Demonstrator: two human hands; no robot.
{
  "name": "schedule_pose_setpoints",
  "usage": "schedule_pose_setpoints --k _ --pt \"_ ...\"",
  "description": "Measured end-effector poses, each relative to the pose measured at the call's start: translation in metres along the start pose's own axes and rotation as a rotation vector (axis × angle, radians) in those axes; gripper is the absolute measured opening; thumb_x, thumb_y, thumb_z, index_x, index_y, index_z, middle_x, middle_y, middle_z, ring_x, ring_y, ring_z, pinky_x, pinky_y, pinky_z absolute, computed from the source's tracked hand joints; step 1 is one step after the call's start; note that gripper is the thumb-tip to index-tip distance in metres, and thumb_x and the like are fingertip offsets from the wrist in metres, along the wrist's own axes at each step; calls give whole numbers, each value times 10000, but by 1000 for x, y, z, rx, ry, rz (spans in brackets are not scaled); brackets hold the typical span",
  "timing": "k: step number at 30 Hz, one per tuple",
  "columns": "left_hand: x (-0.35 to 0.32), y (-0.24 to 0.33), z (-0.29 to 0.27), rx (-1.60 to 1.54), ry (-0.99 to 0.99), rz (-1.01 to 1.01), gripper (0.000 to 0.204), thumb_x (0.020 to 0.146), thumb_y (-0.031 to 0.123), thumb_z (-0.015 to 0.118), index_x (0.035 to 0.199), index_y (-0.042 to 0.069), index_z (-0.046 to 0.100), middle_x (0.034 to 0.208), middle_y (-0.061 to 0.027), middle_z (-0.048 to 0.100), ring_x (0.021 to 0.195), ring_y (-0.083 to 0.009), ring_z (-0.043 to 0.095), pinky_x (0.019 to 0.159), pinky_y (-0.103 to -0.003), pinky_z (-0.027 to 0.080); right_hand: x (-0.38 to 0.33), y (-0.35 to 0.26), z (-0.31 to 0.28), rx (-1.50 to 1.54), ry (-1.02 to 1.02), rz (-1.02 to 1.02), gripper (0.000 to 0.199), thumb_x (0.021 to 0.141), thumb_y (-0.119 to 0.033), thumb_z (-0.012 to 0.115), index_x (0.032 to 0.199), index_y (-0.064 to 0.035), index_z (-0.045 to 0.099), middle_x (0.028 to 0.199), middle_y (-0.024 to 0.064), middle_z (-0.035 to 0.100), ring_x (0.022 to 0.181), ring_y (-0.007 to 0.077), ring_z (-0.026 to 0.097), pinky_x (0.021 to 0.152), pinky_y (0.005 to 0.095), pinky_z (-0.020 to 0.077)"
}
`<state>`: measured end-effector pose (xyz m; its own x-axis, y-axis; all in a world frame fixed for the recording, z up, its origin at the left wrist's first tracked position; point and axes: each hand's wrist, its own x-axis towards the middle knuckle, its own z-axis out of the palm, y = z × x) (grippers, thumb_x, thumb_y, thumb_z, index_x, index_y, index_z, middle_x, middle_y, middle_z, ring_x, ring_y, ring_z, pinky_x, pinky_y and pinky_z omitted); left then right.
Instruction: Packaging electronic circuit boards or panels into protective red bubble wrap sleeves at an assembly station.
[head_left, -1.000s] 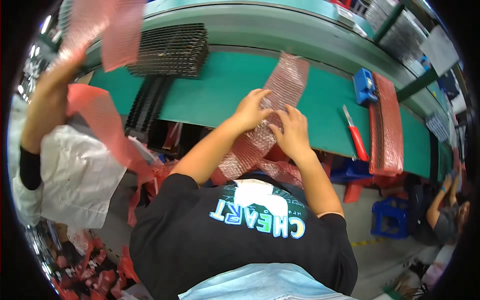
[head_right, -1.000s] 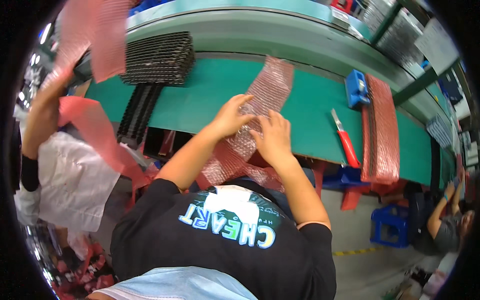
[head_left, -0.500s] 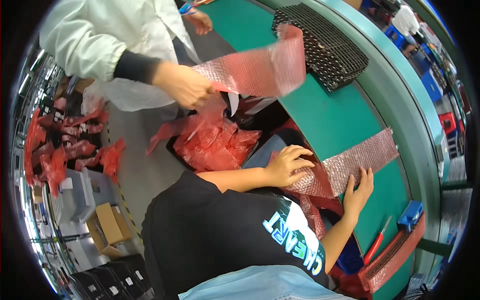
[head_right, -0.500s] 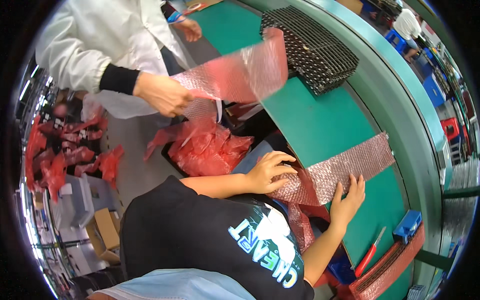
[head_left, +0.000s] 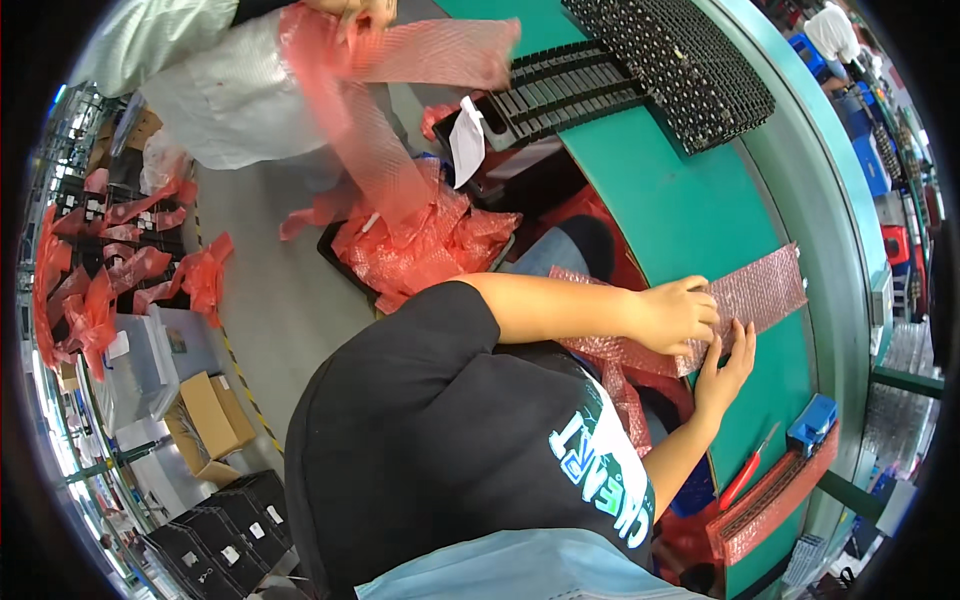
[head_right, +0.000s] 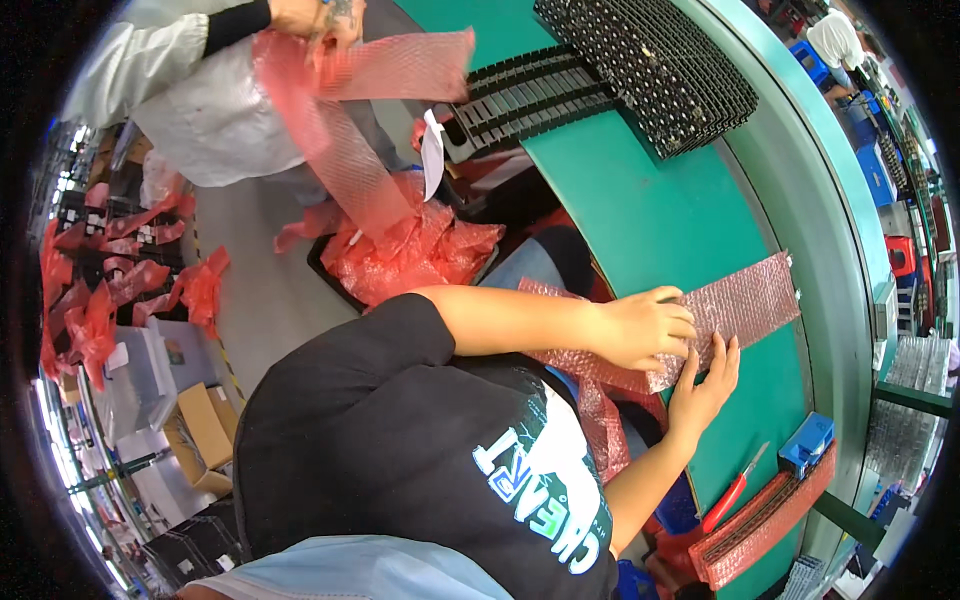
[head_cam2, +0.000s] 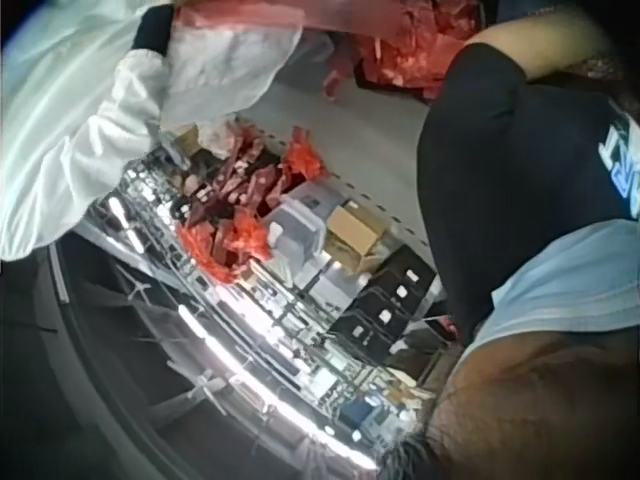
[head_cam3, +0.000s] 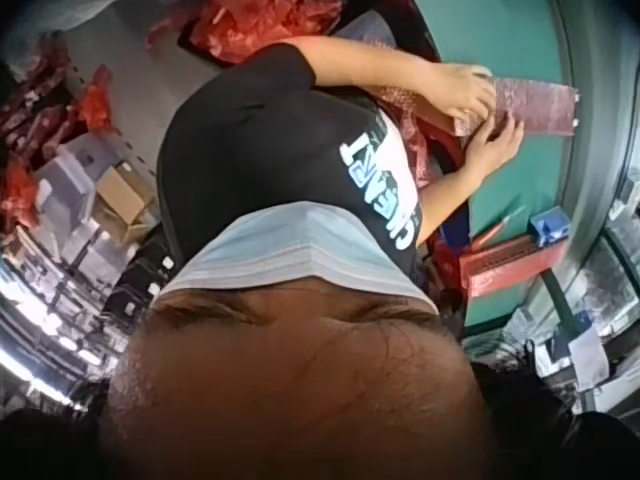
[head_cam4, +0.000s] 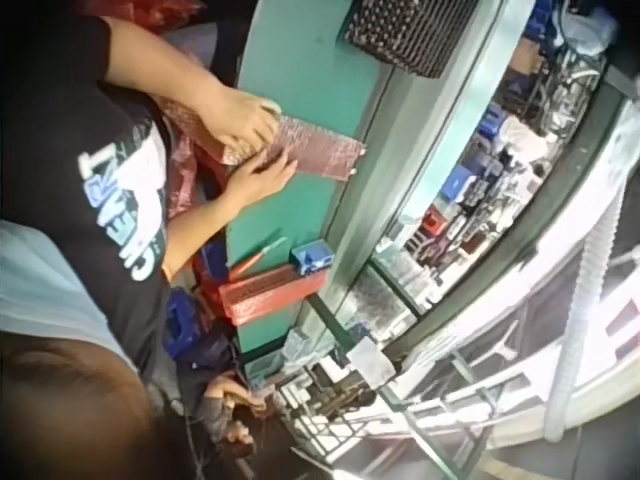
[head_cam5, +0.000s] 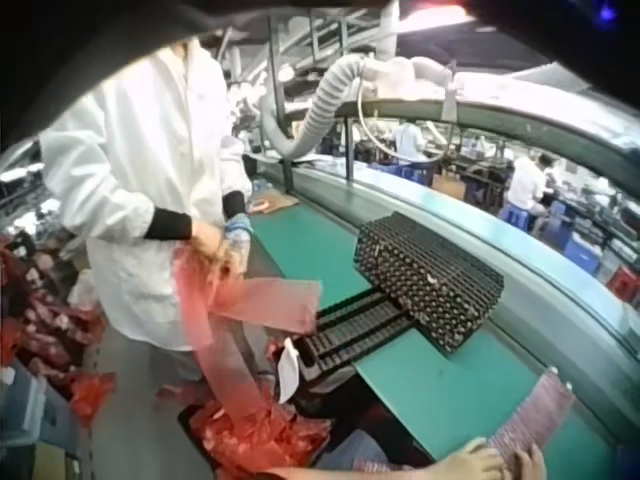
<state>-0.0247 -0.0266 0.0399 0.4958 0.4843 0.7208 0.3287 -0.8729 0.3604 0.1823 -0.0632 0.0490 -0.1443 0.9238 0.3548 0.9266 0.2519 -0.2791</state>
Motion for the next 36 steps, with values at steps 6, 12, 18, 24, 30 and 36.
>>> schedule_pose_setpoints --k 6,12,18,24,30,36 --pt "-18 2 -7 -68 199 -1 130 776 248 713 861 152 694 1012 -3 651 983 -222 598 1049 -512 342 0 1 4 11 -14 9 423 931 -180 603 1339 -81 552 1470 191 450 1326 365 441 1095 445 339" --pt "-127 9 -43 -288 203 -415 79 772 102 718 847 122 702 883 15 685 859 -200 622 958 -405 424 7 -6 -1 22 -37 28 427 932 -164 595 1349 -84 550 1470 194 451 1330 371 439 1085 444 345" --pt "-105 16 -61 -221 277 -243 121 769 89 725 884 91 687 989 -25 672 849 -218 607 885 -388 459 9 4 4 -52 -7 -31 453 920 -149 594 1366 -91 547 1459 204 459 1311 387 453 1067 458 353" --pt "-28 8 -48 -195 193 -29 170 762 201 714 911 127 679 1093 -32 634 991 -218 582 993 -448 399 6 0 1 -55 -29 -92 479 885 -137 616 1361 -106 565 1444 220 466 1276 407 475 1060 472 354" --pt "-2 -26 -2 -66 -129 -50 274 770 258 706 1020 148 684 1154 -40 617 1093 -236 578 1084 -502 338 19 -10 -10 133 85 75 309 843 -70 654 1151 -85 672 1365 179 548 1221 327 540 1016 407 424" --pt "4 -24 -6 -108 -205 -105 301 781 281 711 1047 143 681 1149 -21 617 1132 -224 560 1093 -500 325 122 -54 -46 328 188 -76 209 804 -70 705 1011 -55 681 1127 86 665 1053 268 624 921 360 485"
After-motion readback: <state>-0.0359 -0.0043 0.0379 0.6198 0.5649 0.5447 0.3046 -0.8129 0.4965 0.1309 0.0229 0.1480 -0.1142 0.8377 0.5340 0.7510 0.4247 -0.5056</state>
